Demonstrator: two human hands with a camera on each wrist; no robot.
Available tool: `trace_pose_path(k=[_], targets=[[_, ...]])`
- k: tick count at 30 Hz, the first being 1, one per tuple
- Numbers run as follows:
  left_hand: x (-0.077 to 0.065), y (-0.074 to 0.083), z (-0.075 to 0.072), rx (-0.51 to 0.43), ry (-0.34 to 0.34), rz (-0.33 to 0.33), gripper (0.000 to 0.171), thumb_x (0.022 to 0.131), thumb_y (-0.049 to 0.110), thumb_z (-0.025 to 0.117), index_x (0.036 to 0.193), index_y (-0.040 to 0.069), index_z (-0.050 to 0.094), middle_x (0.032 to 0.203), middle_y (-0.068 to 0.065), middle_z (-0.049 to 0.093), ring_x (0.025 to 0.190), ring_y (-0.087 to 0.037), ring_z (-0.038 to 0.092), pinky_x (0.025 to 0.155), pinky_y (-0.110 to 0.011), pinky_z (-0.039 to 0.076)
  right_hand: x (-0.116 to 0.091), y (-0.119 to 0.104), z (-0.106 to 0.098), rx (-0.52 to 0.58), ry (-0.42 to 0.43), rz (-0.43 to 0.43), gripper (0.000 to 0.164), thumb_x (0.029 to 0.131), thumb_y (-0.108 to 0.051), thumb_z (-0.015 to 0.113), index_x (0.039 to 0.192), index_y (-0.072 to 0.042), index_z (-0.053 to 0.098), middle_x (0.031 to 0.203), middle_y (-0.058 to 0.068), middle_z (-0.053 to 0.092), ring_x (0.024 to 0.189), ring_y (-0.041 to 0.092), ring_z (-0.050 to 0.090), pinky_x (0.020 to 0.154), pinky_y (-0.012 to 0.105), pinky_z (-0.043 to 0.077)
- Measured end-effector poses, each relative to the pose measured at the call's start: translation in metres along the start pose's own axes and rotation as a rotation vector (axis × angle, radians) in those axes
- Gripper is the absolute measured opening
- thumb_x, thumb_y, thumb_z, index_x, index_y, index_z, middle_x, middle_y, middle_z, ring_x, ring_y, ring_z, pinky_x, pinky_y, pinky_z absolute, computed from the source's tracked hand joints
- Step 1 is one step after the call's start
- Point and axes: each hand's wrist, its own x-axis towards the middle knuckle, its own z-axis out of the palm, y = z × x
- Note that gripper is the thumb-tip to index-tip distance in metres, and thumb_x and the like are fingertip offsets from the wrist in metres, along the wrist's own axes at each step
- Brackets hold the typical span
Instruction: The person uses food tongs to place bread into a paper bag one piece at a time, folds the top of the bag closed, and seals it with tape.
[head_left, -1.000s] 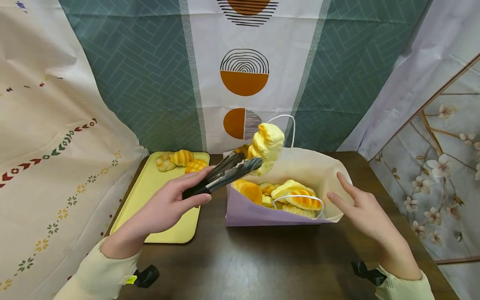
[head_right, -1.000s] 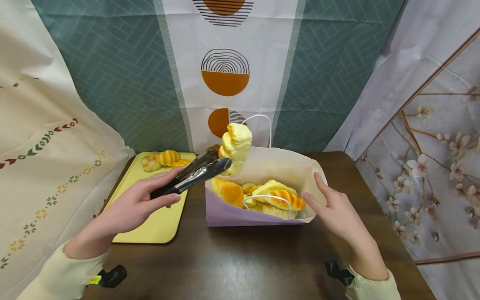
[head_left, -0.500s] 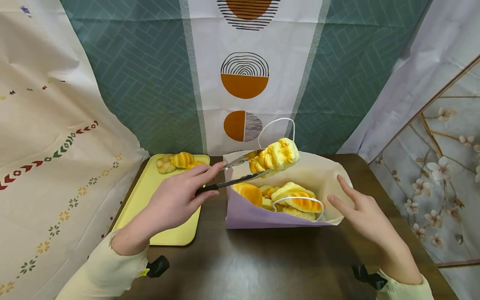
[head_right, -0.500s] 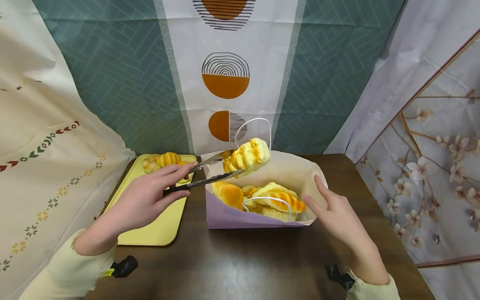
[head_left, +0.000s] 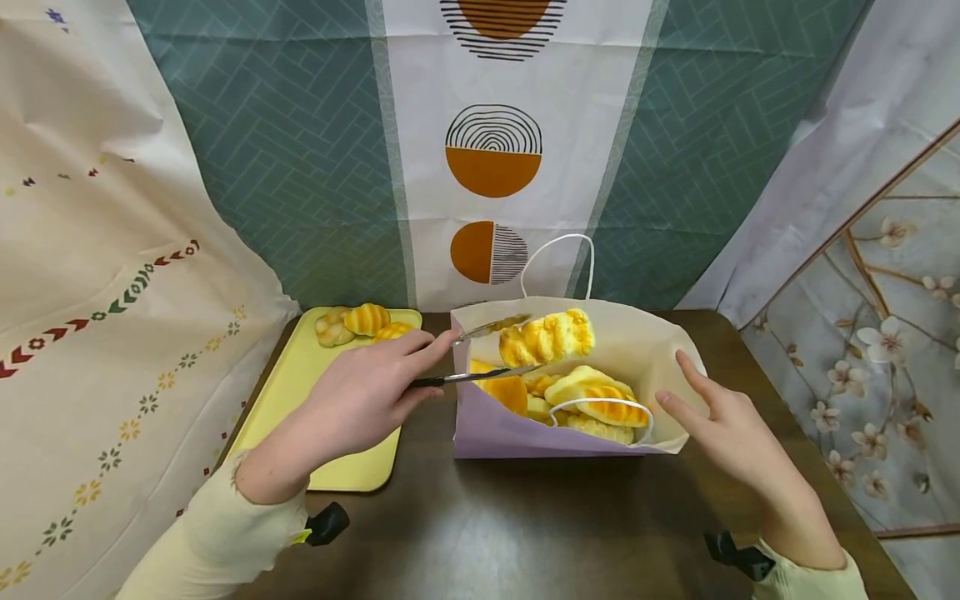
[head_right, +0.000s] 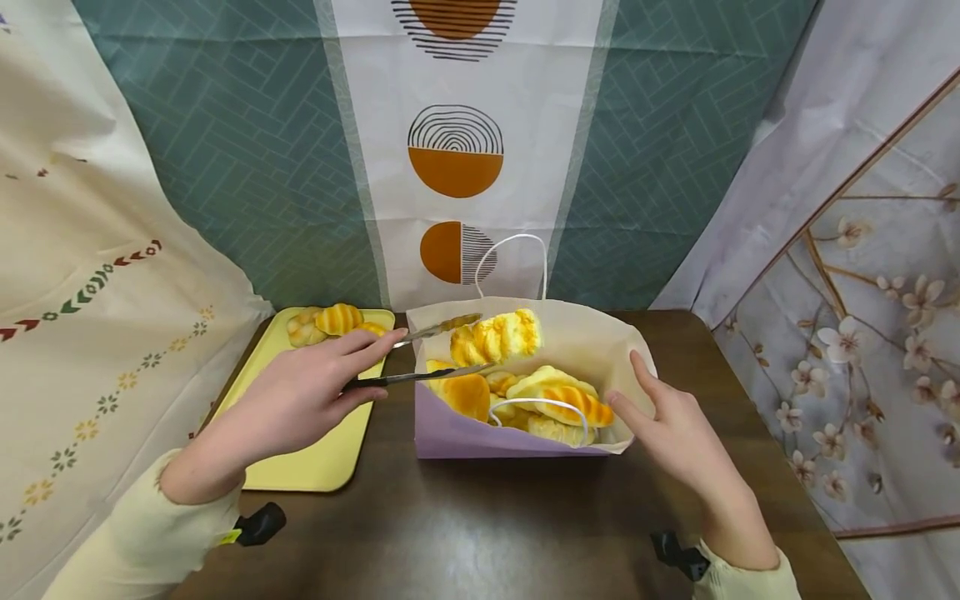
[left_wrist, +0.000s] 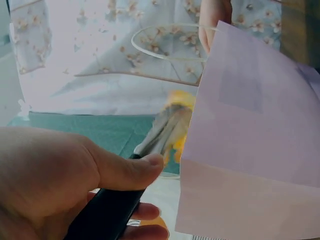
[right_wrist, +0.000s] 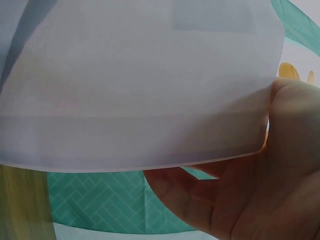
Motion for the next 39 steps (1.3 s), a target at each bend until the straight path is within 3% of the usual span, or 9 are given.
trace_pose_path(k=[9,17,24,30,36,39], targets=[[-0.004,-0.004,0.001,-0.073,0.008,-0.043,0.079,0.087,0.03,0.079,0.155,0.023,0.038,0.113,0.006,0.057,0.066,-0.007,0.05,0.058,-0.025,0.042,0.002,-0.002,-0.002,0.01,0.003,-0.02,0.076,0.1,-0.05,0.053,0.159,-0.015,0.021,0.161,0.008,0.022,0.137,0.044,0.038,0.1,0.064,0.036],[-0.009,-0.004,-0.003,-0.1,0.022,-0.078,0.083,0.089,0.034,0.076,0.158,0.028,0.031,0.123,0.003,0.059,0.078,-0.009,0.057,0.064,-0.028,0.046,0.002,-0.003,-0.004,0.013,0.008,-0.009,0.076,0.1,-0.051,0.053,0.159,-0.017,0.02,0.16,0.011,0.024,0.138,0.044,0.038,0.1,0.065,0.035],[-0.013,-0.007,-0.003,-0.138,0.027,-0.136,0.08,0.091,0.037,0.074,0.157,0.028,0.031,0.121,0.006,0.058,0.082,-0.009,0.056,0.066,-0.03,0.046,0.0,-0.001,-0.003,0.014,0.009,-0.008,0.075,0.1,-0.052,0.052,0.159,-0.018,0.019,0.16,0.011,0.024,0.137,0.044,0.038,0.099,0.065,0.036],[-0.022,-0.011,0.001,-0.234,0.012,-0.214,0.077,0.092,0.037,0.072,0.157,0.031,0.031,0.138,0.009,0.053,0.088,-0.006,0.056,0.068,-0.03,0.046,-0.001,0.001,0.001,0.014,0.023,-0.014,0.074,0.1,-0.052,0.052,0.159,-0.017,0.022,0.161,0.006,0.023,0.138,0.042,0.038,0.099,0.063,0.037],[-0.037,-0.023,0.013,-0.356,0.061,-0.288,0.076,0.094,0.039,0.07,0.157,0.037,0.028,0.128,0.015,0.055,0.088,-0.004,0.053,0.062,-0.027,0.044,-0.003,0.002,0.004,0.026,0.019,-0.02,0.074,0.101,-0.052,0.051,0.159,-0.017,0.021,0.162,0.004,0.022,0.138,0.042,0.038,0.1,0.064,0.036],[-0.045,-0.031,0.022,-0.44,0.075,-0.336,0.076,0.094,0.04,0.069,0.158,0.033,0.027,0.133,0.012,0.054,0.095,-0.007,0.055,0.07,-0.029,0.047,-0.004,0.002,0.005,0.024,0.016,-0.02,0.074,0.101,-0.052,0.051,0.159,-0.017,0.021,0.162,0.003,0.021,0.138,0.041,0.038,0.1,0.063,0.036]])
